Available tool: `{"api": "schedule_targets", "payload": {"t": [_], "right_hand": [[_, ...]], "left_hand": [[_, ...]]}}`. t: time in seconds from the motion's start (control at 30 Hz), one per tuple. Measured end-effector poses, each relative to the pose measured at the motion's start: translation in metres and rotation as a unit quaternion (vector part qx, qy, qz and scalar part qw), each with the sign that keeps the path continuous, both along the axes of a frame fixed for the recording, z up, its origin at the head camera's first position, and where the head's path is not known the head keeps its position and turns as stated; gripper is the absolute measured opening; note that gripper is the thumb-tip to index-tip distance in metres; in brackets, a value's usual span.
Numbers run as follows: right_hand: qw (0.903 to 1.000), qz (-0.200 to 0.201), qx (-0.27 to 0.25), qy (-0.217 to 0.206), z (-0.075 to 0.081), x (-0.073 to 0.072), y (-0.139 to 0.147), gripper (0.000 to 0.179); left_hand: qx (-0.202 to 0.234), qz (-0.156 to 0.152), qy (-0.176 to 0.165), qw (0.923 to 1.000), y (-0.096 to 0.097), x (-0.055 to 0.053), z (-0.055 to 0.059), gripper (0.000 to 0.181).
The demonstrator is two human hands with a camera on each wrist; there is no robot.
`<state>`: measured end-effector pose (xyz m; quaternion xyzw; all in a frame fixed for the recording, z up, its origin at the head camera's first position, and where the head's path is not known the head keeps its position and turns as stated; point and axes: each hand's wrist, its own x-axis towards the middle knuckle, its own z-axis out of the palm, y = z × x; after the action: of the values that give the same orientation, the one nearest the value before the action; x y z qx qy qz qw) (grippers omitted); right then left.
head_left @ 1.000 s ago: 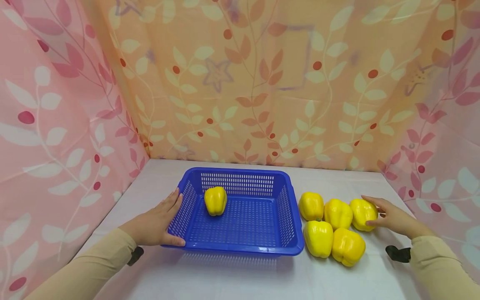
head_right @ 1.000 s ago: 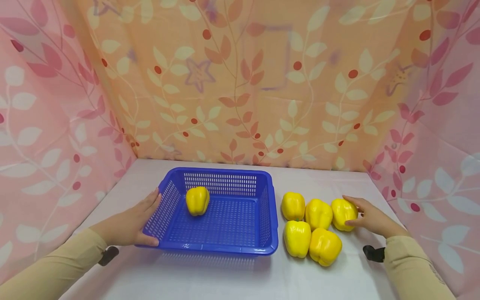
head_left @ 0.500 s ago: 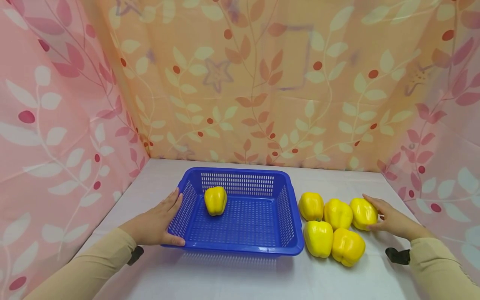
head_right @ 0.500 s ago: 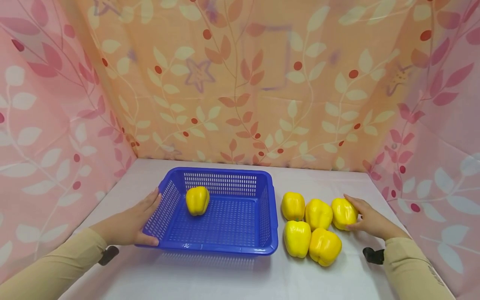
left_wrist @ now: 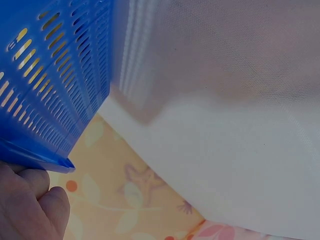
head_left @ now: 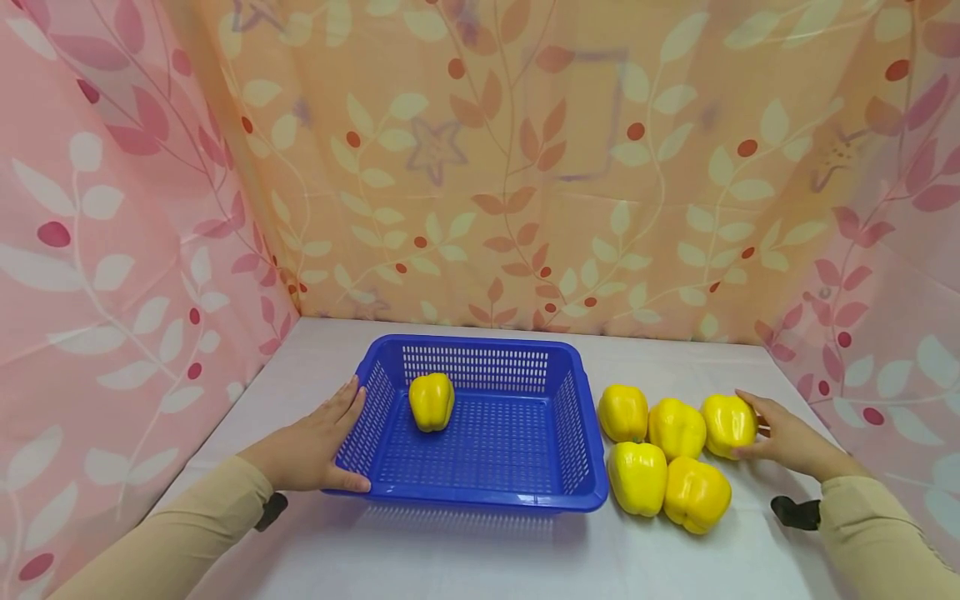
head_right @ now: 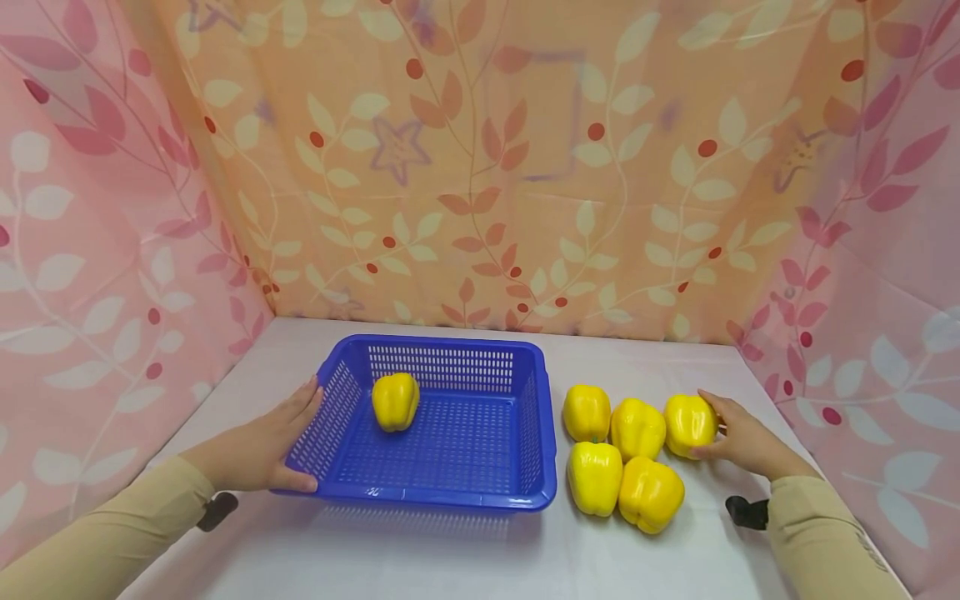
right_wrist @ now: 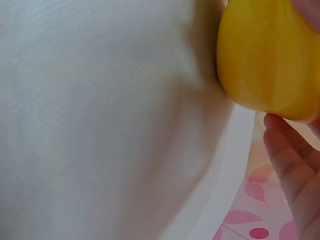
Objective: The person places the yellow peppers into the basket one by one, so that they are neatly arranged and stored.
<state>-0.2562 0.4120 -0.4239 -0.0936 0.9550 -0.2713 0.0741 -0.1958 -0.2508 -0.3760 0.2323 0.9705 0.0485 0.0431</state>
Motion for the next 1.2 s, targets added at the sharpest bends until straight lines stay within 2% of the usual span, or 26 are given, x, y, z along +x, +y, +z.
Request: {"api": "schedule_targets", "payload": {"t": [0.43, 0.67, 0.9, 1.2], "right_hand": [[0.9995, -0.015, 0.029, 0.004, 0.006, 0.000, -0.002, 0.111], [0.9993, -0.015, 0.032, 0.016, 0.012, -0.003, -0.001, 0.110], [0.9993, -0.003, 0.026, 0.025, 0.025, -0.007, -0.005, 0.107], [0.9988, 0.013, 0.022, 0.041, 0.044, -0.015, -0.010, 0.104]], "left_hand": [[-0.002, -0.004, -0.001, 1.0000, 0.003, 0.003, 0.005, 0.128], [-0.003, -0.001, -0.002, 1.0000, 0.002, 0.002, 0.003, 0.127], [0.001, -0.014, 0.008, 0.9999, 0.001, 0.002, 0.003, 0.126], [-0.007, 0.003, -0.004, 1.0000, 0.003, 0.004, 0.005, 0.127]]}}
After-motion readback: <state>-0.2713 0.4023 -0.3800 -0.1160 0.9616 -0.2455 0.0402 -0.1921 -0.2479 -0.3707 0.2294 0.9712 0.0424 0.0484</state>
